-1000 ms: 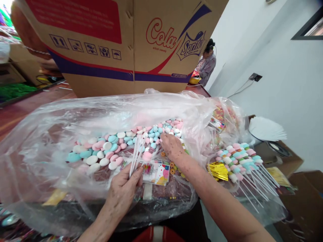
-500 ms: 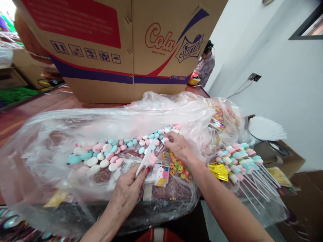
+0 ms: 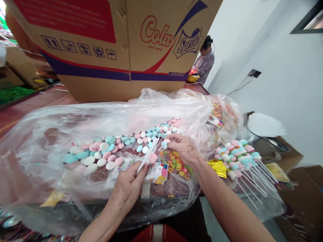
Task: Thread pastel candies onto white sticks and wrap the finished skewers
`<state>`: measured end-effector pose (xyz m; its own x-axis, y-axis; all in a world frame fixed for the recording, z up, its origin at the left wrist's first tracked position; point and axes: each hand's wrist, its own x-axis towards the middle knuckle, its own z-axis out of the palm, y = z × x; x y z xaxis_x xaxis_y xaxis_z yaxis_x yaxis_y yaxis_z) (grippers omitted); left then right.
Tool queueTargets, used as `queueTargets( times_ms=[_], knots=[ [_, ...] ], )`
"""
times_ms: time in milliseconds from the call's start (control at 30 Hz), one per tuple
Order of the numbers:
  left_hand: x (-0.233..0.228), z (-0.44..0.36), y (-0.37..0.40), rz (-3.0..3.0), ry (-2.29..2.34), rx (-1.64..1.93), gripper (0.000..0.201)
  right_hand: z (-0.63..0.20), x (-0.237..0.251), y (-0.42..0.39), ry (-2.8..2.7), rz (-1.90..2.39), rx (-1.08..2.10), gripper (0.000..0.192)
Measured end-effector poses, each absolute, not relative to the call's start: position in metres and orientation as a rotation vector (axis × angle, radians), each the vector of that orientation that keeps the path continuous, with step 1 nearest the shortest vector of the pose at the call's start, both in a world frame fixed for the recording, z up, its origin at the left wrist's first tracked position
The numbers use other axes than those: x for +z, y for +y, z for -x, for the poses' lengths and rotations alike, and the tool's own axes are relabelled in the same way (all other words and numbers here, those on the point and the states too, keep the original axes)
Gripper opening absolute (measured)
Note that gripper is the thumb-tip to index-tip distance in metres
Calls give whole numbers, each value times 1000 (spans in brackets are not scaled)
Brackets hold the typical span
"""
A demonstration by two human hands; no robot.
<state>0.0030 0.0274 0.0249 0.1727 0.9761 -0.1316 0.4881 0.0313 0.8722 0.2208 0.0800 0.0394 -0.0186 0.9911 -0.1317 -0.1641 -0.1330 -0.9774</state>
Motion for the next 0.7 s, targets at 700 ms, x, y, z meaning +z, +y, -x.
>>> queueTargets(
  times_ms=[700],
  knots=[
    [21, -10, 19, -1495, 1468, 842, 32, -197, 18, 58, -1437, 1382, 882, 33]
  ],
)
